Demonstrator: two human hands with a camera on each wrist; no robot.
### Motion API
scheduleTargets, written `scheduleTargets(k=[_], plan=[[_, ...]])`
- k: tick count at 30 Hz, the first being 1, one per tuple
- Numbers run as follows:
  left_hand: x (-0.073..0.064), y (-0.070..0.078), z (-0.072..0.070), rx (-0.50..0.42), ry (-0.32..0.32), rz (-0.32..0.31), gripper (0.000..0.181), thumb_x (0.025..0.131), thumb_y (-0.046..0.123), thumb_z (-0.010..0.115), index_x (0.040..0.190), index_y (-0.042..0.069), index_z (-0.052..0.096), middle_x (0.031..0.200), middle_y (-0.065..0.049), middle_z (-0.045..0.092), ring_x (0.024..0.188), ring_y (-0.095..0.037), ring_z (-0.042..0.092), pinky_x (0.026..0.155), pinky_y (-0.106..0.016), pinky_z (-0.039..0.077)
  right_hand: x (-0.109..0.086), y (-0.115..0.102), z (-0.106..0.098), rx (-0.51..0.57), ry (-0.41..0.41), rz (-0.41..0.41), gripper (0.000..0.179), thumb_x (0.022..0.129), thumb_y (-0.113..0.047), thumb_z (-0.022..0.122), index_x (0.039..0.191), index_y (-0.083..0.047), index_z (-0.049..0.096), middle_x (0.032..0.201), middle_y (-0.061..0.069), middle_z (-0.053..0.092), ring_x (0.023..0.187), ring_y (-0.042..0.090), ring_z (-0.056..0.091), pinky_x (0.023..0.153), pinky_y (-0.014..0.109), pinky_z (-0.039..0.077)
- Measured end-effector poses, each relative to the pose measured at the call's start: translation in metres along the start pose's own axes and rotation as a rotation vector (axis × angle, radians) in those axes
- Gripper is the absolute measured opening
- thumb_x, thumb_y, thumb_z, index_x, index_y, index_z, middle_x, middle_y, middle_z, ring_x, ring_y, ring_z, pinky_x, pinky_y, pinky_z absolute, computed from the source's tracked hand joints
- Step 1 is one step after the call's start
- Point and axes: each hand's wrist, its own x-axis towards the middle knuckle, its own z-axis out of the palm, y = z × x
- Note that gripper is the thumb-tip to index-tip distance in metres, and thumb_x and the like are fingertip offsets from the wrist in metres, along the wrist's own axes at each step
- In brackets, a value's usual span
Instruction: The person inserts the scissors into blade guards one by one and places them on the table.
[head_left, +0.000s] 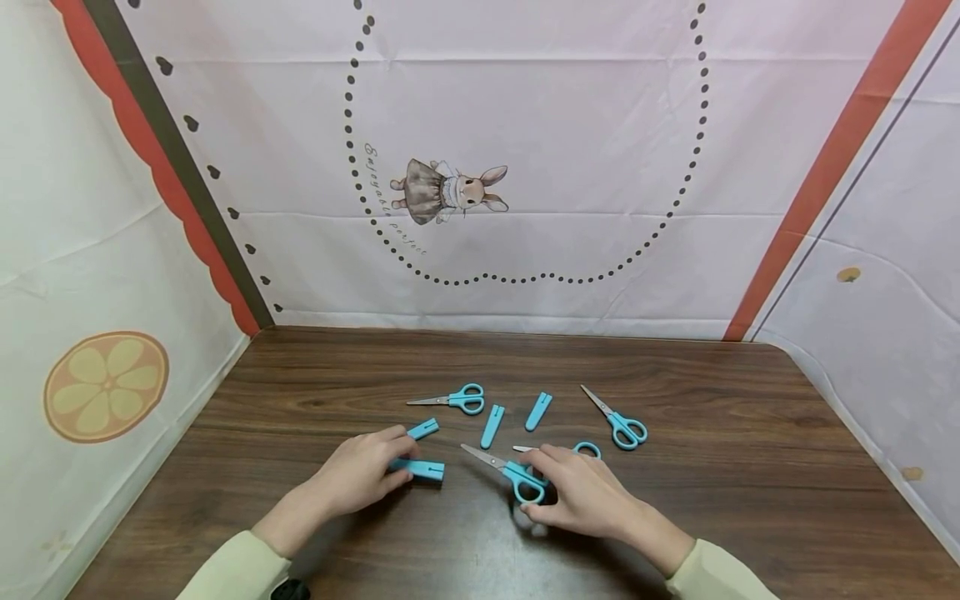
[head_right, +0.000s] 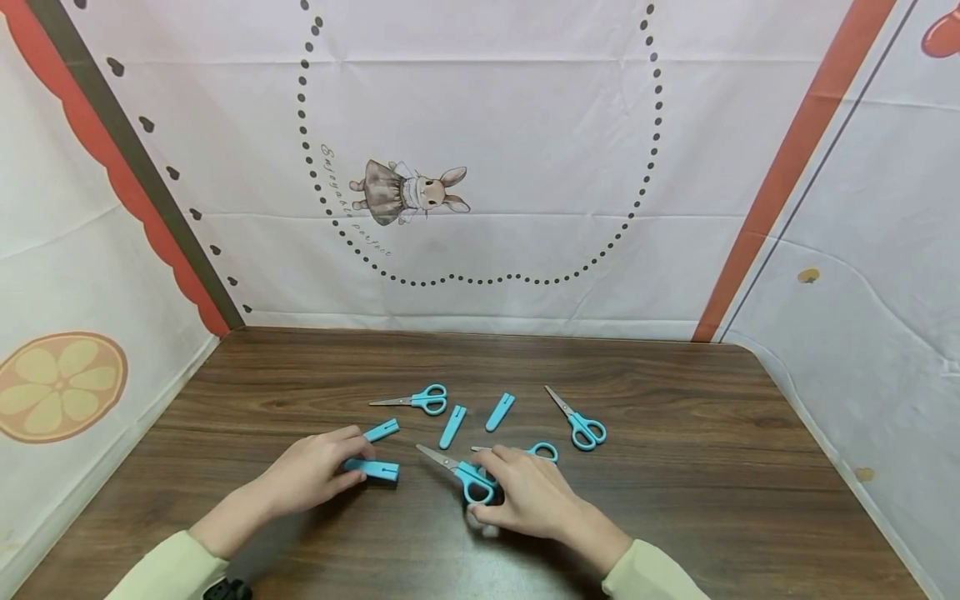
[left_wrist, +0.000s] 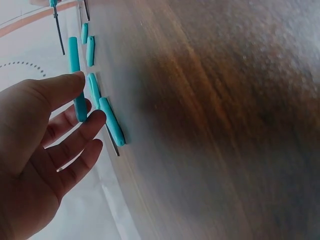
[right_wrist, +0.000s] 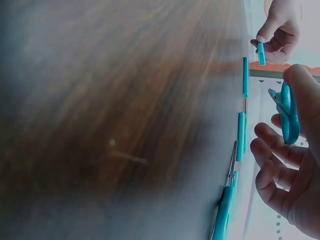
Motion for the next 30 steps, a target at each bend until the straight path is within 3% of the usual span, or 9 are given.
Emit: scheduleTargets(k=[6,11,30], plan=[[-0.002,0.001,-0.002,0.017,0.016,0.004,0.015,0.080,0.023,0.072,0.091,0.023,0.062,0.085,0.011,0.053,0.063,0.002,0.044,0.054,-0.020,0.040,-0.001,0.004,0.000,-0.008,0.035,-0.065,0.049,0.072,-0.043,0.070,0.114,-0.019,0.059,0.085,-0.013,0.052,0.060,0.000,0.037,0.048,0.015,0.029],[-0.001,0.001,-0.002,0.033,0.035,0.004,0.015,0.079,0.025,0.072,0.090,0.023,0.062,0.083,0.011,0.052,0.061,0.002,0.043,0.053,-0.019,0.038,-0.001,0.008,-0.004,-0.001,0.018,-0.091,0.048,0.073,-0.041,0.070,0.115,-0.018,0.059,0.087,-0.014,0.050,0.059,-0.002,0.035,0.047,0.014,0.028],[0.006,0.005,0.004,0.069,0.109,-0.016,0.015,0.079,0.026,0.072,0.090,0.021,0.064,0.084,0.010,0.054,0.061,0.002,0.044,0.054,-0.019,0.039,-0.003,0.025,-0.018,0.022,-0.065,-0.071,0.045,0.076,-0.034,0.068,0.118,-0.022,0.056,0.094,-0.018,0.052,0.055,-0.004,0.035,0.046,0.013,0.025]])
